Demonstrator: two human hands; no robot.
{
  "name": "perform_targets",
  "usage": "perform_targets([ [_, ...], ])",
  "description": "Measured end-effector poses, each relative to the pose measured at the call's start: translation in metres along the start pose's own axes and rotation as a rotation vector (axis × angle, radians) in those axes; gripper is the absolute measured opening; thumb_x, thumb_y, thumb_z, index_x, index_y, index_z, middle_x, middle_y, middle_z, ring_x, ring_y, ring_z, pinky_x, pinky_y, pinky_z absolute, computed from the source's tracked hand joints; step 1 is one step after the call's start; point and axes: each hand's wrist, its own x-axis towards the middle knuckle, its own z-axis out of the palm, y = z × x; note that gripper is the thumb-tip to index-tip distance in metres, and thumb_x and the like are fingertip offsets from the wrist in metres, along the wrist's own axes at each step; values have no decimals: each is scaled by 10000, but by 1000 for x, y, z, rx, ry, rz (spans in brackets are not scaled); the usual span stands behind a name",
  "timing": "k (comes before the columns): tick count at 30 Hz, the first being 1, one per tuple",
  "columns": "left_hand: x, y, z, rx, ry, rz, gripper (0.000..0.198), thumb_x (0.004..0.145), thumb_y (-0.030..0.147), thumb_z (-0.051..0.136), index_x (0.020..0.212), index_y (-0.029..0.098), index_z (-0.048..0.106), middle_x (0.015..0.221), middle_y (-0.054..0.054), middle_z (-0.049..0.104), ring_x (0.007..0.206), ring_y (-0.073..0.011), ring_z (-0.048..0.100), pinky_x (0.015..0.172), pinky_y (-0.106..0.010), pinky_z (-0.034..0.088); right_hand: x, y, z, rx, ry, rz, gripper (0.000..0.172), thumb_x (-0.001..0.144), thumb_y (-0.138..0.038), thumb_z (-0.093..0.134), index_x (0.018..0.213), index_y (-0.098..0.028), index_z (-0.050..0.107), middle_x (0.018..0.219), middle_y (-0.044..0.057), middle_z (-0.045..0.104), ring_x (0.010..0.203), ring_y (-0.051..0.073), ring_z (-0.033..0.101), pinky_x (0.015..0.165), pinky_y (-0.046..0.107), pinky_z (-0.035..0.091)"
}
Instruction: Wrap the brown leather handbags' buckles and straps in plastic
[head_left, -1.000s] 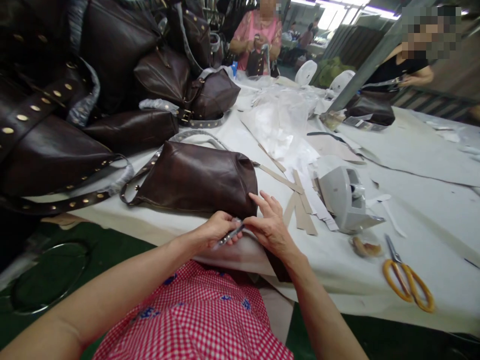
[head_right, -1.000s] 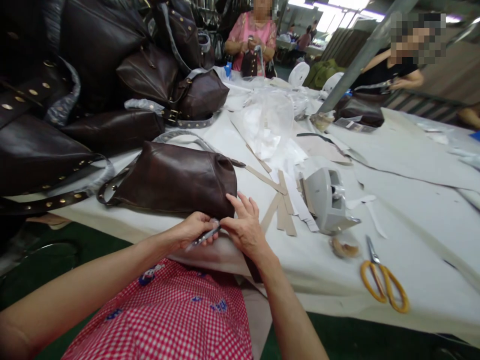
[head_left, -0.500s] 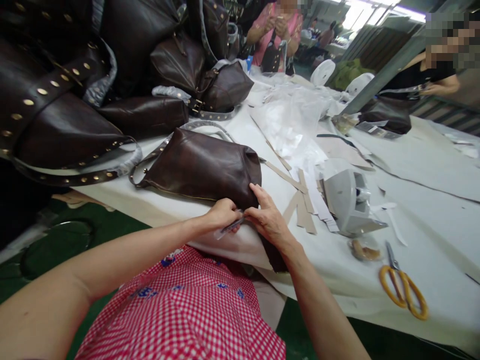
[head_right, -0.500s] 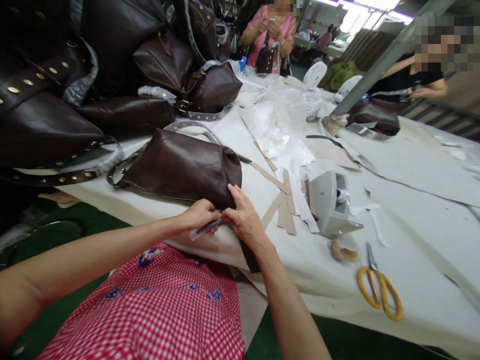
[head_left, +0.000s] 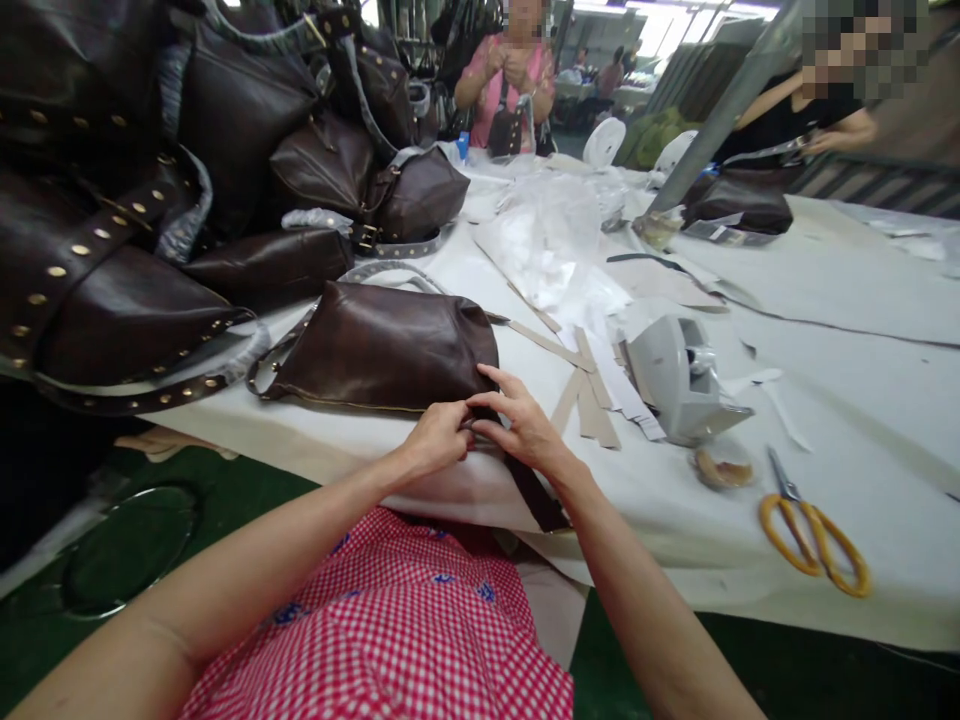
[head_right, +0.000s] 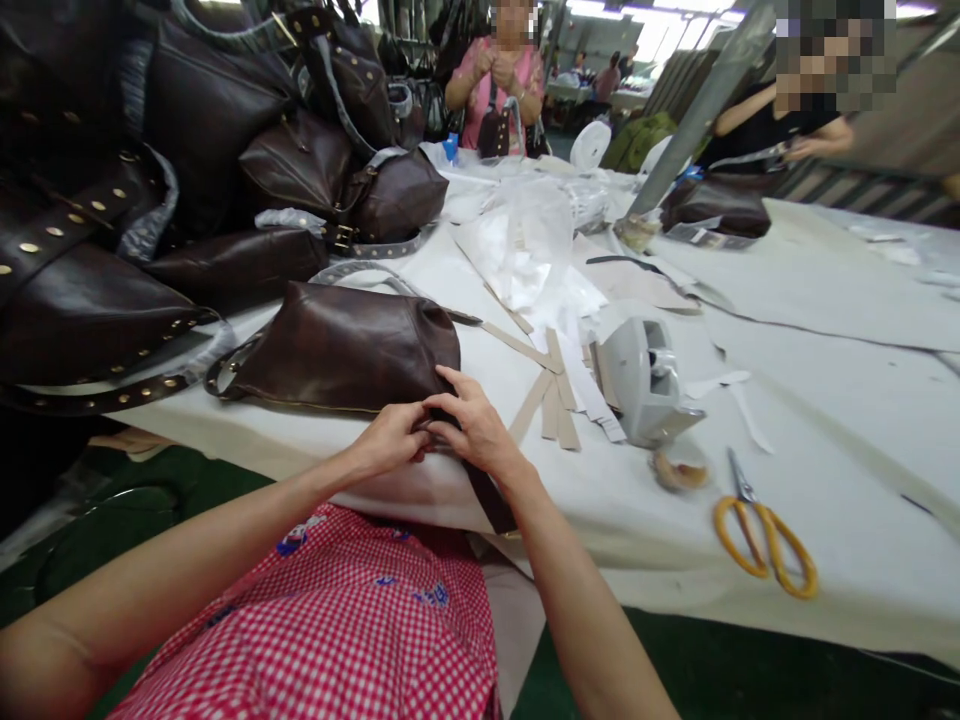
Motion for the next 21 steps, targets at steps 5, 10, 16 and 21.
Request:
perform_targets([
  [5, 1, -1, 3, -61, 21, -42, 153, 728, 75, 551, 826, 141, 647, 664, -13, 666, 597, -155, 625, 573, -229, 437, 7, 3, -5, -21, -20, -65, 147, 850, -219, 679, 991, -182, 693, 1442, 179, 470, 1335, 305, 446, 1077, 527, 418],
  [10, 1, -1, 5, -49, 47, -46, 58, 753, 115, 582, 786, 162, 574, 694, -14, 664, 623, -157, 634, 579, -231, 447, 6, 5, -7, -27, -74, -69, 123, 843, -195, 672, 965, -182, 686, 1463, 168, 444, 1368, 303, 407, 1090, 538, 404],
  [16, 1, 4, 3, 7, 61, -48, 88, 758, 85, 553, 784, 167, 570, 680, -15, 666, 633, -158, 636, 598, -234, 447, 9, 3, -7, -84, -104, -59, 118, 885, -175, 590, 849, -209, 697, 1475, 118, 434, 1351, 294, 421, 1064, 522, 435],
  [21, 6, 4, 0, 119, -55, 11, 215, 815, 95, 470, 836, 135, 680, 726, -64, 697, 667, -182, 645, 671, -267, 453, 9, 9, -7, -121, -116, -130, 174, 883, -108, 523, 856, -193, 673, 1454, 128, 459, 1367, 276, 411, 1079, 498, 441],
])
